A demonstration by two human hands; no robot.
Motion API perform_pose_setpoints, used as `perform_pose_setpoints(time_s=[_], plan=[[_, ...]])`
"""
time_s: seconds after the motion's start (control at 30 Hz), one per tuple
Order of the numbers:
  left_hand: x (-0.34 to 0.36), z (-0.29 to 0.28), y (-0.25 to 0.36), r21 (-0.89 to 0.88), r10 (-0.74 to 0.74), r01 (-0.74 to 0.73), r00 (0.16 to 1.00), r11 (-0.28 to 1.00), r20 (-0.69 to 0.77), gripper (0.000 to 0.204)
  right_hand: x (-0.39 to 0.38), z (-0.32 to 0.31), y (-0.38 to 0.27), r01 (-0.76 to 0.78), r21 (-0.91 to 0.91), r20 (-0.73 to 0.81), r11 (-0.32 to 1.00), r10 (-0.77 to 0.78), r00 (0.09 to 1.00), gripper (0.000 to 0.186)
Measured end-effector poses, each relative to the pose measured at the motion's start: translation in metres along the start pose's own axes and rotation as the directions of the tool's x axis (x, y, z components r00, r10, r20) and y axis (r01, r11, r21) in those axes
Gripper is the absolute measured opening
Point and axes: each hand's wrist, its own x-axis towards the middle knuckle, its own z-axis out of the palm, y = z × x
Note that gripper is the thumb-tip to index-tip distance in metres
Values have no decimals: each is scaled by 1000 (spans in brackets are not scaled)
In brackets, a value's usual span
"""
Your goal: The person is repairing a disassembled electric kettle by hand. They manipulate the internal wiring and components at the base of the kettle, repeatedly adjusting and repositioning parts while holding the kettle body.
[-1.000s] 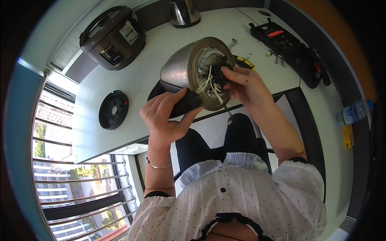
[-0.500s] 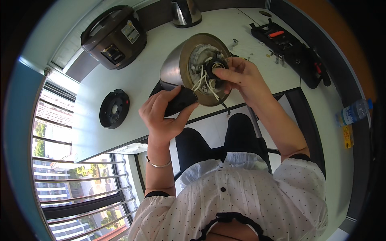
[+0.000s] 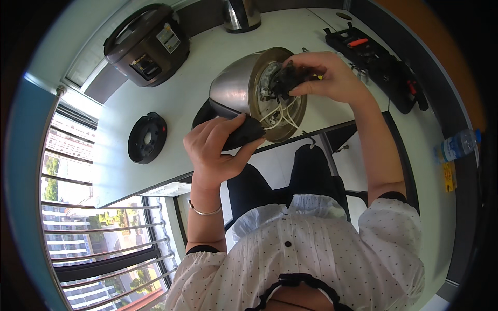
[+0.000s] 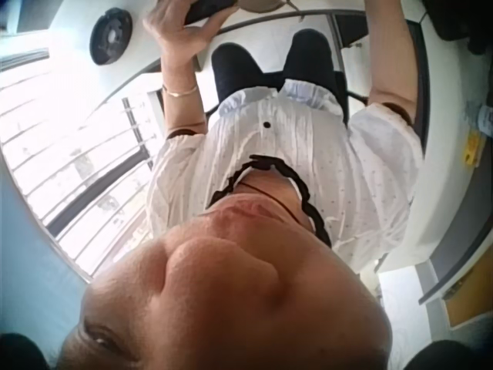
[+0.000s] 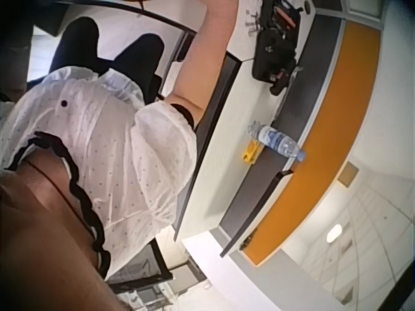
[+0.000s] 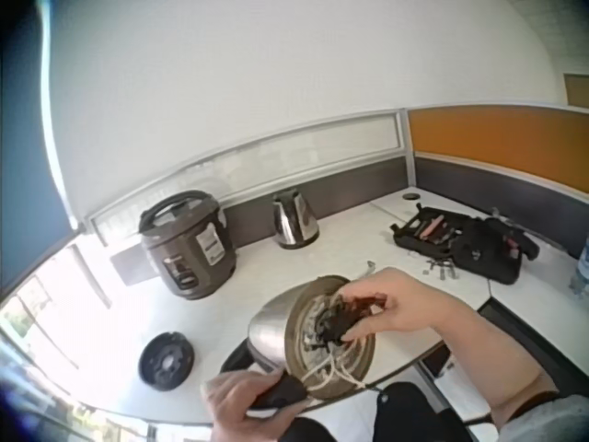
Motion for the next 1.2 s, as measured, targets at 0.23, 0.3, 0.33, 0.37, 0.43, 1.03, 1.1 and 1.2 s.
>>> perform_pose_setpoints(time_s=[0.23,0.3,0.33,0.37,0.43,1.03,1.1,1.2], plan=[[0,2,3,2,-13,13,1000,1000,4,39,9,-11,-4,119,-117,115,986,-105,988,43],[0,3,1,-12,-9,9,1000,1000,-15,39,6,-3,3,148,-1,23,989,-148,989,41],[0,1,0,-17,-20,20,1000,1000,-15,39,5,1,4,35,68,-24,997,-33,999,39],[0,0,0,-23,-32,31,999,999,-15,39,1,6,2,-75,141,-62,987,84,994,38],[0,-1,0,-27,-45,45,999,999,-18,39,-5,16,2,-208,291,-110,934,249,962,35],[-1,0,0,-22,-4,3,1000,1000,-23,38,-39,67,-2,-171,783,-232,597,537,811,18],[-1,-1,0,-19,-14,14,1000,1000,-18,38,-38,66,-1,-177,775,-228,607,530,817,18],[-1,0,0,-31,-18,17,1000,999,-20,38,-38,65,-1,-173,765,-245,621,529,813,18]])
